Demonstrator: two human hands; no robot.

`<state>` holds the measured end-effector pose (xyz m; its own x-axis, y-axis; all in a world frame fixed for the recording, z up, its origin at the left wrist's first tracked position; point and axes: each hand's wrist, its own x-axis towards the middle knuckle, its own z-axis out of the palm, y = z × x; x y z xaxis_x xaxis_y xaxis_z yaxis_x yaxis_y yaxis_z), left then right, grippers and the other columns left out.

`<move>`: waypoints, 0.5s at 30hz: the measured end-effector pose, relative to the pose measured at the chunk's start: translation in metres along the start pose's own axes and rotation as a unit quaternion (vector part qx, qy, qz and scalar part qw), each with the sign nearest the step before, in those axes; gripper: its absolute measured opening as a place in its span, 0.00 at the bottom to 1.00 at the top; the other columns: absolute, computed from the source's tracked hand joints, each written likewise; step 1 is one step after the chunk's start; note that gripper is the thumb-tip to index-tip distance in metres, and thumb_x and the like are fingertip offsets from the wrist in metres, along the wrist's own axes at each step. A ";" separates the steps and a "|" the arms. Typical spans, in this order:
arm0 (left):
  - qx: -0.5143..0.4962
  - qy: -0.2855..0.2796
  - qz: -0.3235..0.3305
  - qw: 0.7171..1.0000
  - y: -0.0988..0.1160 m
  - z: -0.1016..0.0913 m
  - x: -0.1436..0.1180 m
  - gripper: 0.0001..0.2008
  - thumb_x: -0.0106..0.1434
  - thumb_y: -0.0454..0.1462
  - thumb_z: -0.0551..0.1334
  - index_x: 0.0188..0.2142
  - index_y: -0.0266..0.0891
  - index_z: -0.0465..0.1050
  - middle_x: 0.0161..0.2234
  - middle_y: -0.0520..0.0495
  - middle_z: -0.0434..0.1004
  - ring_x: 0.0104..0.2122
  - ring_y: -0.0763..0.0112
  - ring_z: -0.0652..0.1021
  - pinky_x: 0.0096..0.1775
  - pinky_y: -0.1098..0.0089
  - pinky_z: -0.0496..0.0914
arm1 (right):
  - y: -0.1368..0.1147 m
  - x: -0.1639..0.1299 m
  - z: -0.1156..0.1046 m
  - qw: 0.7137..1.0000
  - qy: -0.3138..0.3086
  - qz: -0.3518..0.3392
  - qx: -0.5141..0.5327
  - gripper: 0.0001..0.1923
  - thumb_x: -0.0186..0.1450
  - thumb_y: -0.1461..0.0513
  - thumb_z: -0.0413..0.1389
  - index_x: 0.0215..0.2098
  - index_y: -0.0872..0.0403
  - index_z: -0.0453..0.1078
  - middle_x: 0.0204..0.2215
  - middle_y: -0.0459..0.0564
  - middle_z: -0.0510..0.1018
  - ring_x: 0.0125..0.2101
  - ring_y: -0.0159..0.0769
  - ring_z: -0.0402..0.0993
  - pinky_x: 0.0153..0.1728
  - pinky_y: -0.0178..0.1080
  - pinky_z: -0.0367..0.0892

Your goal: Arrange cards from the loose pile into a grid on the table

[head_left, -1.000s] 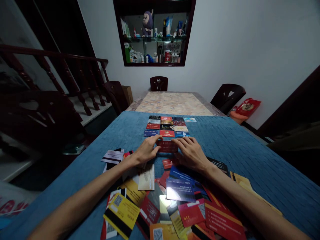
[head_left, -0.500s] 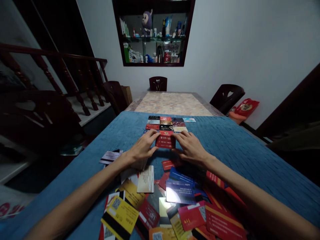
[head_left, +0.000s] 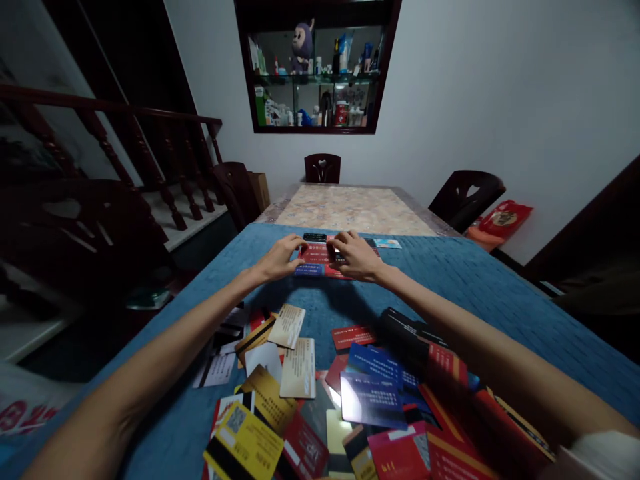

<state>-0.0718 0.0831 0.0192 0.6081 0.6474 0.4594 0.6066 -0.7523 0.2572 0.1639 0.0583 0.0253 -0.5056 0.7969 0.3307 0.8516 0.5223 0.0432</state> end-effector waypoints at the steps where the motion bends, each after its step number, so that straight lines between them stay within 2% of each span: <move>1: 0.004 -0.002 -0.001 1.000 -0.006 0.001 0.003 0.14 0.57 0.33 0.62 0.44 0.36 0.72 0.44 0.43 0.74 0.43 0.62 0.75 0.50 0.60 0.71 | 0.000 0.005 0.001 1.000 -0.007 0.005 0.000 0.23 0.63 0.57 0.56 0.55 0.56 0.68 0.52 0.59 0.69 0.50 0.49 0.60 0.46 0.45 0.62; 8: 0.035 -0.026 -0.005 0.999 -0.039 0.014 0.017 0.13 0.58 0.33 0.60 0.44 0.34 0.73 0.44 0.41 0.75 0.42 0.62 0.75 0.50 0.61 0.71 | 0.001 0.032 0.014 0.998 -0.051 0.034 -0.011 0.20 0.64 0.59 0.55 0.54 0.54 0.69 0.54 0.59 0.69 0.52 0.50 0.60 0.46 0.45 0.64; 15: 0.066 -0.060 -0.003 0.996 -0.061 0.032 0.025 0.13 0.58 0.32 0.57 0.43 0.33 0.74 0.42 0.41 0.77 0.43 0.61 0.75 0.49 0.64 0.70 | 0.007 0.047 0.036 0.996 -0.076 0.047 -0.016 0.15 0.64 0.57 0.56 0.47 0.54 0.73 0.50 0.57 0.75 0.50 0.50 0.64 0.42 0.42 0.63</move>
<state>-0.0775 0.1490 -0.0123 0.6564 0.6676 0.3514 0.6675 -0.7310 0.1419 0.1415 0.1104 0.0068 -0.4367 0.8796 0.1890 0.8988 0.4357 0.0489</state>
